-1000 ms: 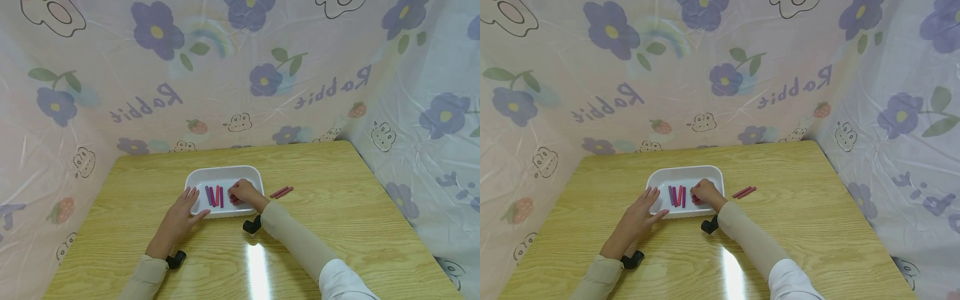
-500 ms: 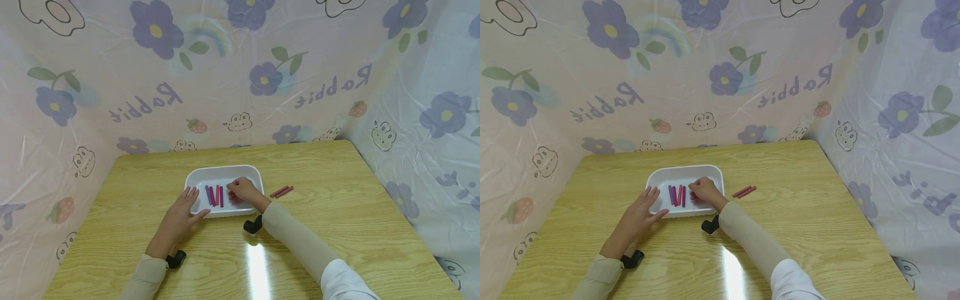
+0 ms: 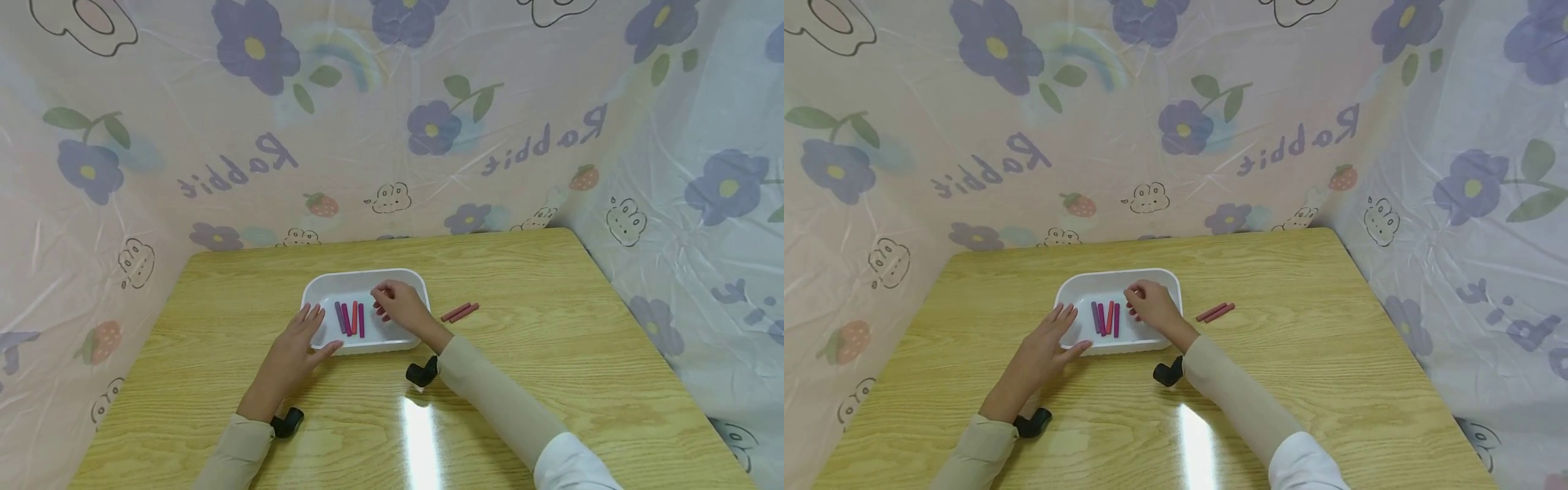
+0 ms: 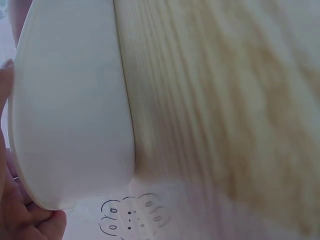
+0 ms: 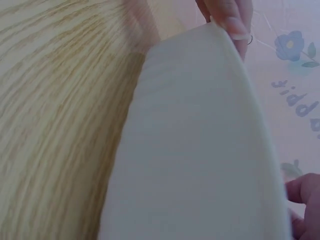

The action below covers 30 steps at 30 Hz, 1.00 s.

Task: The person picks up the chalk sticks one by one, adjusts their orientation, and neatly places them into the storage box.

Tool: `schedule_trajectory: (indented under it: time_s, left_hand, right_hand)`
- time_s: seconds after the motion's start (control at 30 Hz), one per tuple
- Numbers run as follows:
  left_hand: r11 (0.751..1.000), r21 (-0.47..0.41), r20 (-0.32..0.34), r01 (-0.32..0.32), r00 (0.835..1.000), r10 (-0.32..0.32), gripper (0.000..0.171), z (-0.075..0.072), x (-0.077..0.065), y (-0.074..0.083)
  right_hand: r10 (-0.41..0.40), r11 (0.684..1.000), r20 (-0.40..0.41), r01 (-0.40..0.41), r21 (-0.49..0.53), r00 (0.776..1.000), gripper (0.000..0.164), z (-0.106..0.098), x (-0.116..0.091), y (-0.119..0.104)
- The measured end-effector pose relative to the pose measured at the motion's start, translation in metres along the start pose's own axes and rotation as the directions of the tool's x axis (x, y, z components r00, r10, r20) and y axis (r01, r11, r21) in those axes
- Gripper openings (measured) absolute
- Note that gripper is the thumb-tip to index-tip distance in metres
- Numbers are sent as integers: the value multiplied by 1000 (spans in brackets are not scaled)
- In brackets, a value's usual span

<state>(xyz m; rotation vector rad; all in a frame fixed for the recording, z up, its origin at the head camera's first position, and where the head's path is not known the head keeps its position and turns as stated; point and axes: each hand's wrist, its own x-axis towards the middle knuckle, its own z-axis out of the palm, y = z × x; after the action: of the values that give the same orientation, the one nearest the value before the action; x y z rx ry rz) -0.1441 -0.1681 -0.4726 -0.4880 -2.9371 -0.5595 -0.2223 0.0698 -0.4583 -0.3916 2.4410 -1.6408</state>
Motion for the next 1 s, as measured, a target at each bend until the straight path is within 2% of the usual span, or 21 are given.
schedule_trajectory:
  time_s: [0.23,0.57,0.7,0.87,1.0]
  left_hand:
    - [1000,-9,-3,-3,1000,3,87,0,0,-1]
    - [1000,-6,2,-17,1000,17,87,0,-1,-2]
    - [1000,-8,13,-7,1000,7,88,1,0,-2]
    - [1000,-2,10,-8,1000,8,88,1,1,-3]
    - [1000,-6,0,-18,1000,18,88,1,1,-3]
  right_hand:
    - [-71,997,10,71,-43,997,29,-19,-10,-6]
    - [-95,994,-53,92,-51,994,32,-48,-20,-1]
    - [-104,995,-80,103,-13,991,29,-58,-29,-6]
    - [-69,996,-101,75,53,992,28,-70,-42,-17]
    - [-26,998,-121,33,62,992,32,-78,-38,2]
